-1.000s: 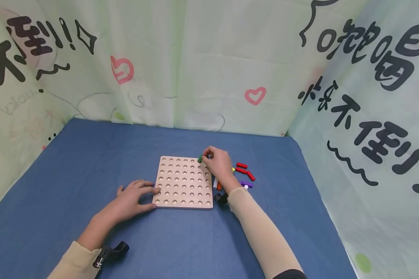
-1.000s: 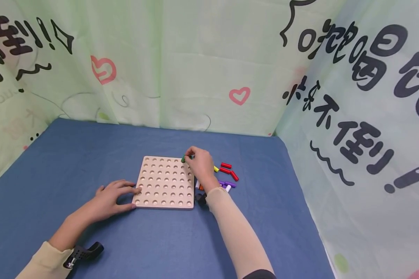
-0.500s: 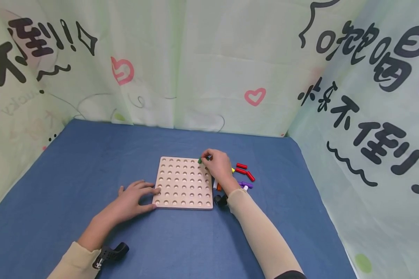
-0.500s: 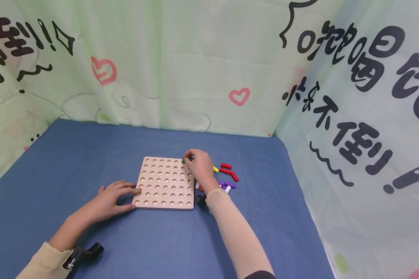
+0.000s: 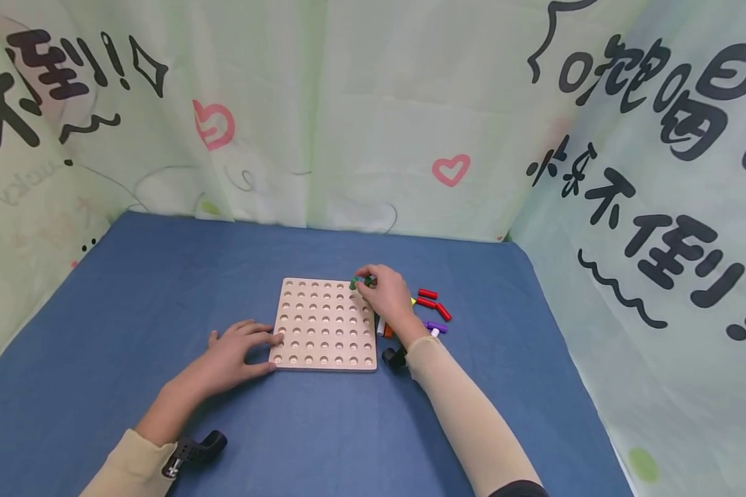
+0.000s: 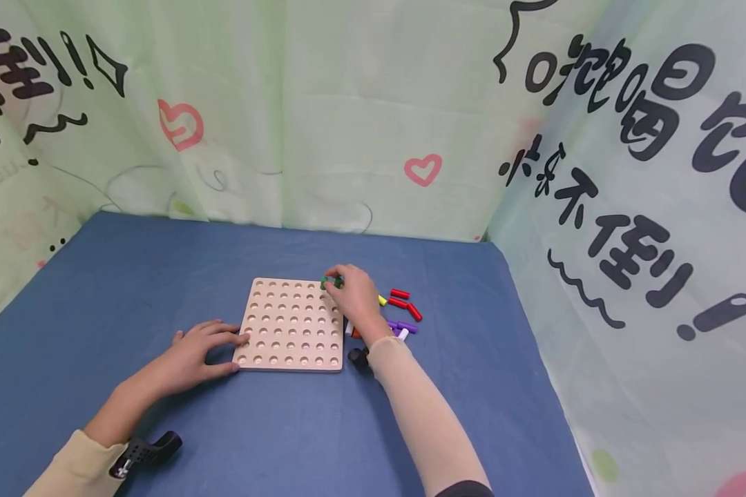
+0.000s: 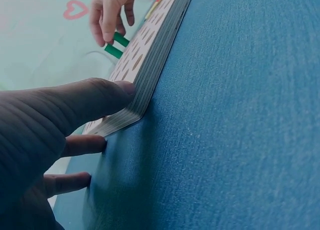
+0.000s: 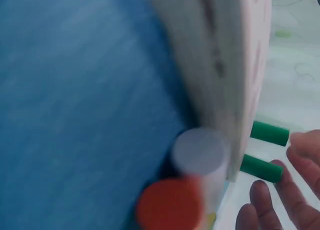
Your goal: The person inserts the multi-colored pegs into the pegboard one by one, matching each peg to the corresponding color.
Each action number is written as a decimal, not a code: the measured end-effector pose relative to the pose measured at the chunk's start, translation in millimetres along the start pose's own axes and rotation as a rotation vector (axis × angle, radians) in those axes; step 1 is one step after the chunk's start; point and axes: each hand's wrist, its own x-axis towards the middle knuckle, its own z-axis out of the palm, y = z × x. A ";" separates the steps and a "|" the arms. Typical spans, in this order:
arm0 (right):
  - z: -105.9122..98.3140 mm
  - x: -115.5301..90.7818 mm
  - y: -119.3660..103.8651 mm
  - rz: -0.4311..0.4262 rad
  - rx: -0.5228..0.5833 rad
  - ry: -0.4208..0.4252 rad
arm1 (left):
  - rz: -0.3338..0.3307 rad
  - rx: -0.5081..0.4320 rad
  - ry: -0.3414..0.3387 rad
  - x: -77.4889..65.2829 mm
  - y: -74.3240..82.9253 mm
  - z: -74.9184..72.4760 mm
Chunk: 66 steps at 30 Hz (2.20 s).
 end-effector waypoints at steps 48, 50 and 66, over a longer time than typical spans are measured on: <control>-23.0 -11.3 47.4 0.082 -0.140 -0.144 | -0.008 0.008 -0.010 -0.2 -0.7 2.2; -22.6 -11.0 46.7 0.072 -0.160 -0.147 | -0.008 0.004 -0.011 -0.5 -1.3 2.5; -21.1 -9.2 36.8 0.049 -0.180 -0.213 | 0.006 -0.018 0.015 -0.6 -1.9 2.8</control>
